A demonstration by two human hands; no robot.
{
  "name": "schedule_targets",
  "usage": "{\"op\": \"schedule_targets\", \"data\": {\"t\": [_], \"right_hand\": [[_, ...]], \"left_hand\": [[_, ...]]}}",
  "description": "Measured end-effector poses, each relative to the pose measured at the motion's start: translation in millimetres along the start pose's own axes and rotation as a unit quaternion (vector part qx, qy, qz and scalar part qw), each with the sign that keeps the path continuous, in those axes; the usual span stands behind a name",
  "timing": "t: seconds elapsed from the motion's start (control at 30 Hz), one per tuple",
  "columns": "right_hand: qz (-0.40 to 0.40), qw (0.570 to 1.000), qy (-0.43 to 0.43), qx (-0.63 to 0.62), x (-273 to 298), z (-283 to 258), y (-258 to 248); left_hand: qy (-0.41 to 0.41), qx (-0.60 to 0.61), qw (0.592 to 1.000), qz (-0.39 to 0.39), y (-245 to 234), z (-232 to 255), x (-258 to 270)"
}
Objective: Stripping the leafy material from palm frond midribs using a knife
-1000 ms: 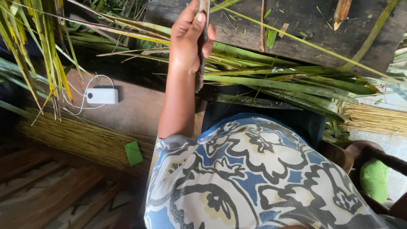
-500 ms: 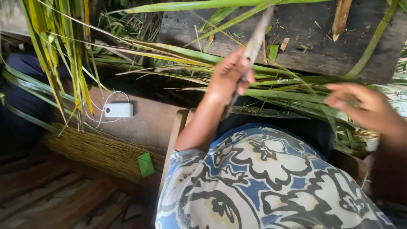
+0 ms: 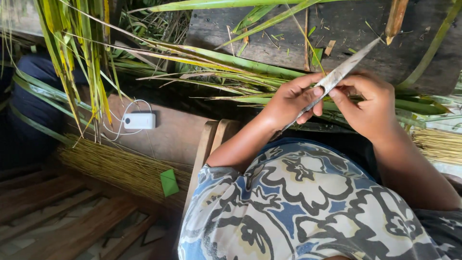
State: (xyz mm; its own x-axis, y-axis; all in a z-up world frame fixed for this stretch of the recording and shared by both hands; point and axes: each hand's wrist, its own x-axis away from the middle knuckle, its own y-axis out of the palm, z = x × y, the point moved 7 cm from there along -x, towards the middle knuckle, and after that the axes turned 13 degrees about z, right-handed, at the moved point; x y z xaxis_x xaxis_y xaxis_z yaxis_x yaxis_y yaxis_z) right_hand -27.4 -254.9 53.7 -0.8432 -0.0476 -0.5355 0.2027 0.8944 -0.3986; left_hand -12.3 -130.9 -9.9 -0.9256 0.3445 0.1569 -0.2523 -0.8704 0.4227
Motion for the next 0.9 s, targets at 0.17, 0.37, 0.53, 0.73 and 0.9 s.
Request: {"op": "schedule_targets", "data": {"t": [0.17, 0.37, 0.53, 0.73, 0.9], "right_hand": [[0.040, 0.999, 0.010, 0.028, -1, 3, -8], [0.031, 0.987, 0.141, -0.067, -2, 10, -10], [-0.014, 0.973, 0.198, -0.117, -6, 10, -10], [-0.061, 0.958, 0.215, -0.179, -9, 11, -9], [-0.068, 0.916, 0.288, -0.271, 0, 27, -4]], "left_hand": [[-0.003, -0.012, 1.000, -0.014, 4, 6, 3], [-0.017, -0.013, 0.995, -0.101, 10, 12, 12], [-0.037, -0.002, 0.991, -0.131, 9, 12, 11], [-0.042, 0.037, 0.979, -0.195, 8, 8, 11], [-0.046, 0.037, 0.971, -0.232, 10, 7, 11]]}}
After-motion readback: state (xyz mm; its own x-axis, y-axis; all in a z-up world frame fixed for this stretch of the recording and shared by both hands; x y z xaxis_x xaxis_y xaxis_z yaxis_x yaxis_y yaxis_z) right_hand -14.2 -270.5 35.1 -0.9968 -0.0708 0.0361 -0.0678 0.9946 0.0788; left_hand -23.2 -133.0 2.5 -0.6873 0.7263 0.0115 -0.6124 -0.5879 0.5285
